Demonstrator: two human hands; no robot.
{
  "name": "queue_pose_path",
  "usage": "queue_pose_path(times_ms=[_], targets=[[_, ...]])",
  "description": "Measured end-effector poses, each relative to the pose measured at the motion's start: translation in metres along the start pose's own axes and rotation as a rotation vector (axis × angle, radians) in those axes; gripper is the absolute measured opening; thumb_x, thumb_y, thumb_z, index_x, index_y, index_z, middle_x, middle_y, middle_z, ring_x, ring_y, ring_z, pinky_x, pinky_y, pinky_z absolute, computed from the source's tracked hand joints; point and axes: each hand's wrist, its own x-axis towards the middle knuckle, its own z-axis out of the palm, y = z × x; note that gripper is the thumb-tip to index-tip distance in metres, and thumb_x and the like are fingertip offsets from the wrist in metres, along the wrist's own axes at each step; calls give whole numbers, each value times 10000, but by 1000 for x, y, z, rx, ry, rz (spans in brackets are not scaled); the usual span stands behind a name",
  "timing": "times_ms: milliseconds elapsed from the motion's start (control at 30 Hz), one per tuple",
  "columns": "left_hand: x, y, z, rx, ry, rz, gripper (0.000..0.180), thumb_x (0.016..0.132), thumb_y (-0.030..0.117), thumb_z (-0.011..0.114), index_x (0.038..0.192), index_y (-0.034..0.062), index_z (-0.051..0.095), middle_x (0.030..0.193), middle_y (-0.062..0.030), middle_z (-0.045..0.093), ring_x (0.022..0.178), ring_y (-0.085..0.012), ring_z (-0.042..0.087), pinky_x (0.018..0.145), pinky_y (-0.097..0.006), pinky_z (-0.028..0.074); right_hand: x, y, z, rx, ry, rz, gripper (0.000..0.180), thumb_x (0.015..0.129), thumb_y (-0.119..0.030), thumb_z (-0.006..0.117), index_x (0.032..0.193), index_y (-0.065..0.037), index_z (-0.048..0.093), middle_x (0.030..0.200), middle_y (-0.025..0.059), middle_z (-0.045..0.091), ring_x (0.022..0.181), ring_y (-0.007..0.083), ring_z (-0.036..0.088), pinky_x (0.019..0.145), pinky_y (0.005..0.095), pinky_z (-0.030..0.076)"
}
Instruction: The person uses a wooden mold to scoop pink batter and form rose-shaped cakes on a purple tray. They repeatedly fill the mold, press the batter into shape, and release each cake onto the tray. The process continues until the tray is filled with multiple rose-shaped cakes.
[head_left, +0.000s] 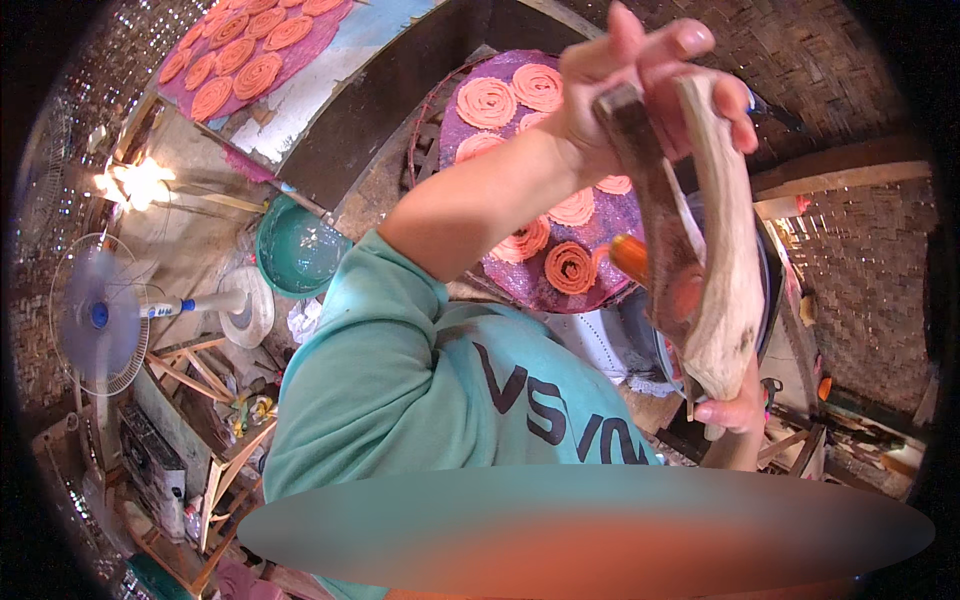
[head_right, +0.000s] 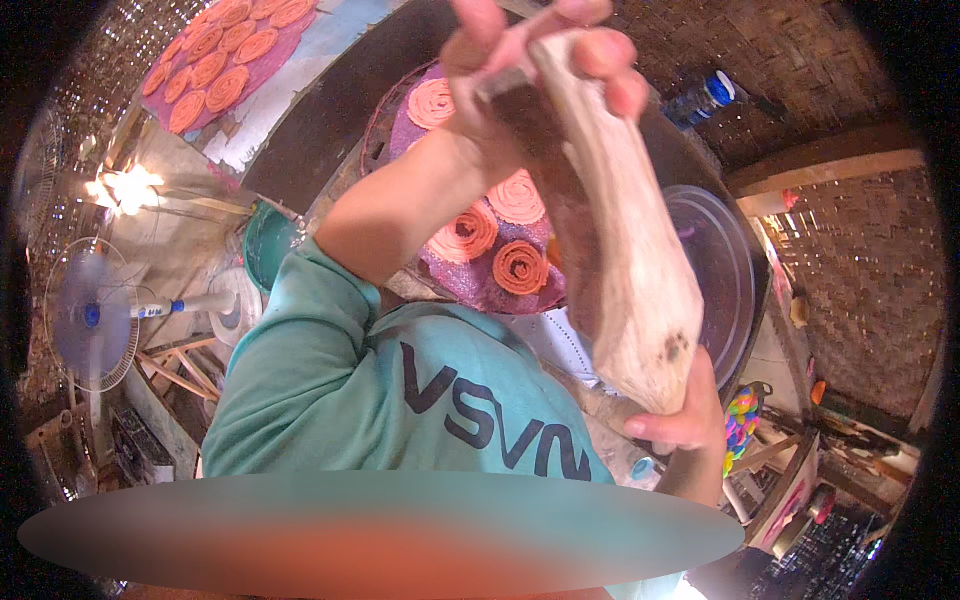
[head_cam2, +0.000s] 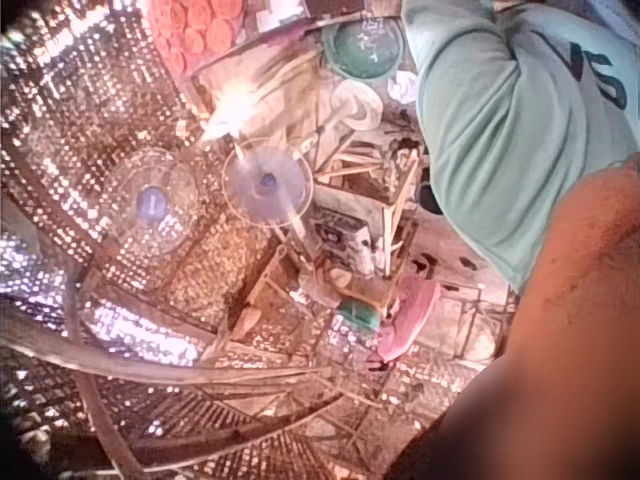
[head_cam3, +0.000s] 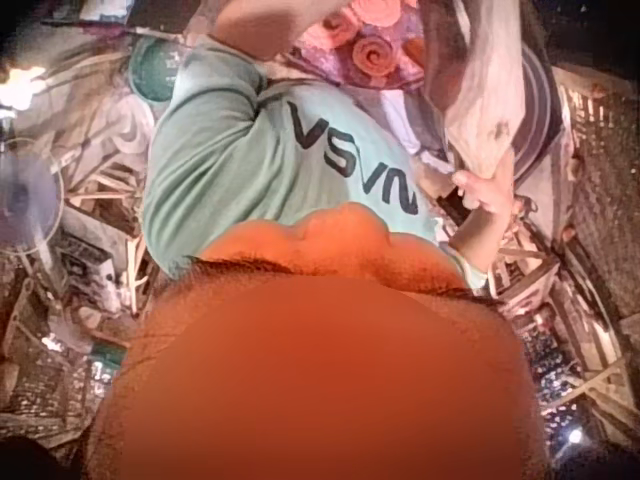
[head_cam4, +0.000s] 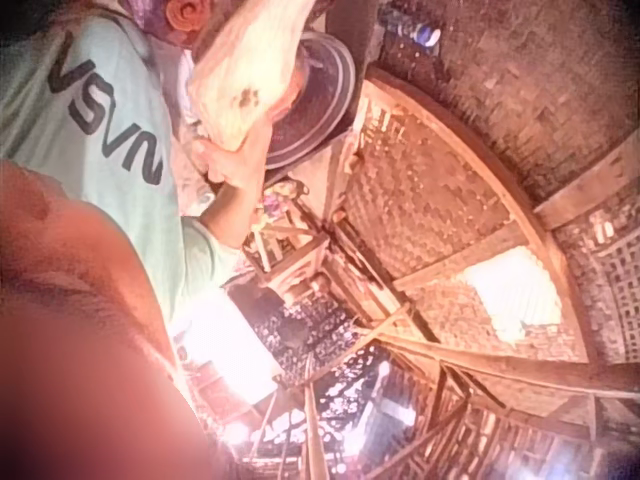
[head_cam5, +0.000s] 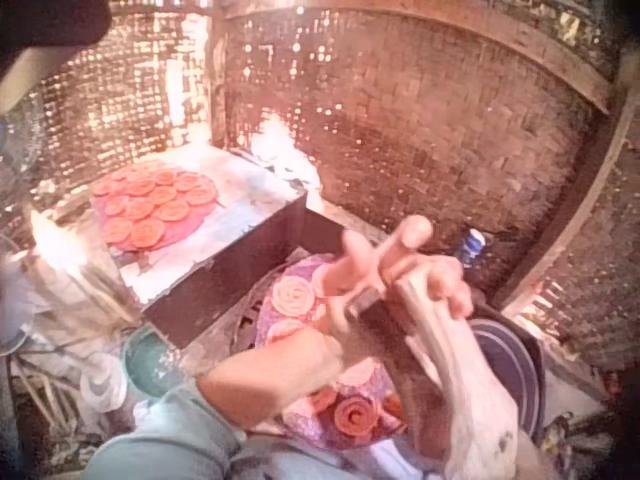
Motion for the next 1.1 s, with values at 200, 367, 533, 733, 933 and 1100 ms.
queue_pose_path(times_ms=[200,367,533,733,933,1100], targets=[[-23,8,16,3,37,-25,472,849,620,415,1092,218,462,1055,-178,583,1059,-402,530,885,-545,414,7,3,13,43,-126,-14,832,469,-254,824,1162,77,502,1075,88,587,973,168,540,874,286,398],[-31,-15,24,-171,55,-19,419,857,591,433,1027,208,453,1023,-157,595,1024,-382,551,874,-522,419,-12,3,4,-38,-41,9,809,457,-259,819,1134,73,526,1044,86,601,950,168,550,853,285,408],[-23,-25,5,-187,43,-85,488,827,631,445,1039,191,454,978,-132,612,992,-360,556,877,-502,412,-16,10,0,-208,87,-63,787,470,-330,796,1095,75,543,954,92,631,870,168,584,813,291,434],[-15,-16,-31,-316,118,-371,766,785,733,368,1228,117,475,1036,-150,606,1168,-404,451,956,-534,362,-3,20,4,-406,222,-213,803,484,-337,780,1138,58,533,993,130,632,933,200,599,857,320,434],[-16,-12,-36,-357,64,-266,819,813,735,263,1347,128,396,1276,-197,497,1203,-389,434,1077,-565,151,13,39,3,-317,220,-205,797,500,-323,776,1166,41,533,1064,140,613,988,212,581,892,326,421],[-12,-12,-31,-258,38,-254,753,869,672,155,1392,161,339,853,-93,512,913,-304,527,1054,-563,170,17,50,-1,-284,183,-230,796,489,-331,775,1162,27,543,1049,144,617,985,222,589,884,318,423]])
